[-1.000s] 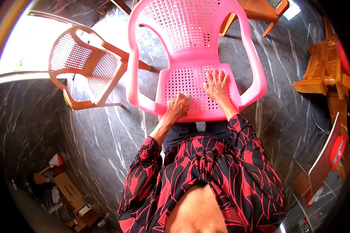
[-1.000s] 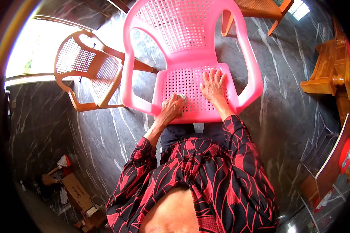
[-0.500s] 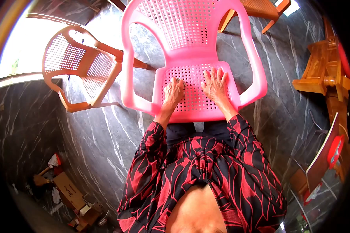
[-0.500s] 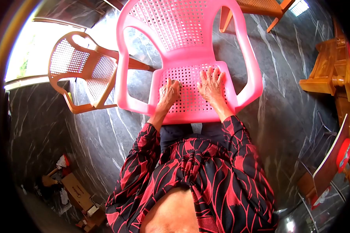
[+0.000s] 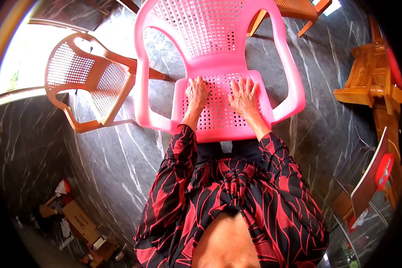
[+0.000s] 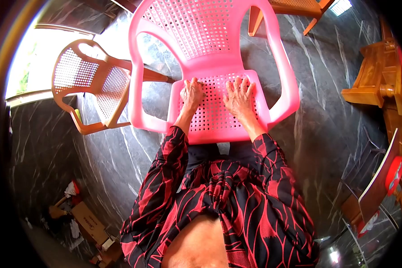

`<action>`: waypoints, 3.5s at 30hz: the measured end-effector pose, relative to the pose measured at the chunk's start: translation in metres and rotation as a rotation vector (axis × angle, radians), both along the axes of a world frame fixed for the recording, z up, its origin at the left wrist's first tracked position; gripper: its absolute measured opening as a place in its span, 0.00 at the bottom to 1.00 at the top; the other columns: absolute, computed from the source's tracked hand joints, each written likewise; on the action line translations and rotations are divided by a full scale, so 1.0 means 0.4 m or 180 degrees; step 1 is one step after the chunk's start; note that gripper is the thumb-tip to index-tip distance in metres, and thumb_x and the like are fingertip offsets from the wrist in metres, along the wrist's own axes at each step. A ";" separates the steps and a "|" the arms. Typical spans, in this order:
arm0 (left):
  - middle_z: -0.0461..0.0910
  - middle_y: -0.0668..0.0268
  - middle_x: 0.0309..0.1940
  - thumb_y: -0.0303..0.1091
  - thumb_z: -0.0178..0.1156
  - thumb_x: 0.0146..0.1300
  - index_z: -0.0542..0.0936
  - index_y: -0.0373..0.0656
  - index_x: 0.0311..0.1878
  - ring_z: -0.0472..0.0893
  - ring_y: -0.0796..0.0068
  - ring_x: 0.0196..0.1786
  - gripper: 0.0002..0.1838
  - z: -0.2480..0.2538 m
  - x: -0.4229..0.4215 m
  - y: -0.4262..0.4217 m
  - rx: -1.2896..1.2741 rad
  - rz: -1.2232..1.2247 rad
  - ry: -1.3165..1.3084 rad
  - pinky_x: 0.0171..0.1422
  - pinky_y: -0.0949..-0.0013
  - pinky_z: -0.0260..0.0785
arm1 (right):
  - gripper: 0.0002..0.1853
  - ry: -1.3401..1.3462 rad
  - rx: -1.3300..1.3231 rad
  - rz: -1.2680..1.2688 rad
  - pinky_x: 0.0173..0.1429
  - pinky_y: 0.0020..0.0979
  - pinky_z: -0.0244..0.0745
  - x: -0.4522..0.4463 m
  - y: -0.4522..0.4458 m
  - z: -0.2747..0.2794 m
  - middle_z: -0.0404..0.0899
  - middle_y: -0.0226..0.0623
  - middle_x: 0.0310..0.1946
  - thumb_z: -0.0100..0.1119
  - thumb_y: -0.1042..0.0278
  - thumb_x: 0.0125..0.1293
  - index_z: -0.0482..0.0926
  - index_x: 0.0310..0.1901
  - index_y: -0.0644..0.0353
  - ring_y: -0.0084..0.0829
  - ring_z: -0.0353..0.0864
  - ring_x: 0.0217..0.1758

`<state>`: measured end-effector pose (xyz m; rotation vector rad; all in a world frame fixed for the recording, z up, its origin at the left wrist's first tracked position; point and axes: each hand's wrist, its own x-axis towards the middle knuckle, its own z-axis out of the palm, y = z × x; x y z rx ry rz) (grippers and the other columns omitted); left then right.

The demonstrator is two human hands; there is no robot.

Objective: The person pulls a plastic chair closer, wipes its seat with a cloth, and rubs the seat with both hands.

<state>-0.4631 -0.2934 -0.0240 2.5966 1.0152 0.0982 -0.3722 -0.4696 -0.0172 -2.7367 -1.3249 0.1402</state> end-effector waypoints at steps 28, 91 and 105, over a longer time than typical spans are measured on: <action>0.73 0.45 0.37 0.29 0.54 0.60 0.77 0.38 0.34 0.81 0.48 0.35 0.05 0.101 -0.201 -0.114 -0.0179 -0.1178 0.0192 0.35 0.47 0.74 | 0.32 -0.0017 0.0032 -0.0026 0.73 0.70 0.37 0.006 -0.003 -0.016 0.58 0.55 0.71 0.50 0.48 0.66 0.67 0.69 0.54 0.63 0.50 0.75; 0.76 0.49 0.40 0.32 0.68 0.52 0.78 0.45 0.45 0.83 0.50 0.37 0.16 0.005 0.011 0.014 0.0051 -0.0508 0.0217 0.38 0.51 0.76 | 0.30 -0.0050 0.0140 -0.0004 0.71 0.72 0.40 -0.005 0.000 -0.002 0.60 0.58 0.69 0.50 0.49 0.67 0.67 0.67 0.55 0.65 0.51 0.74; 0.75 0.46 0.43 0.34 0.56 0.61 0.80 0.46 0.43 0.83 0.46 0.35 0.09 0.033 -0.101 -0.047 0.0044 -0.1077 0.0093 0.36 0.48 0.76 | 0.31 -0.0070 -0.0023 -0.0041 0.73 0.70 0.39 0.003 -0.001 -0.020 0.59 0.53 0.71 0.50 0.48 0.66 0.68 0.68 0.53 0.62 0.49 0.75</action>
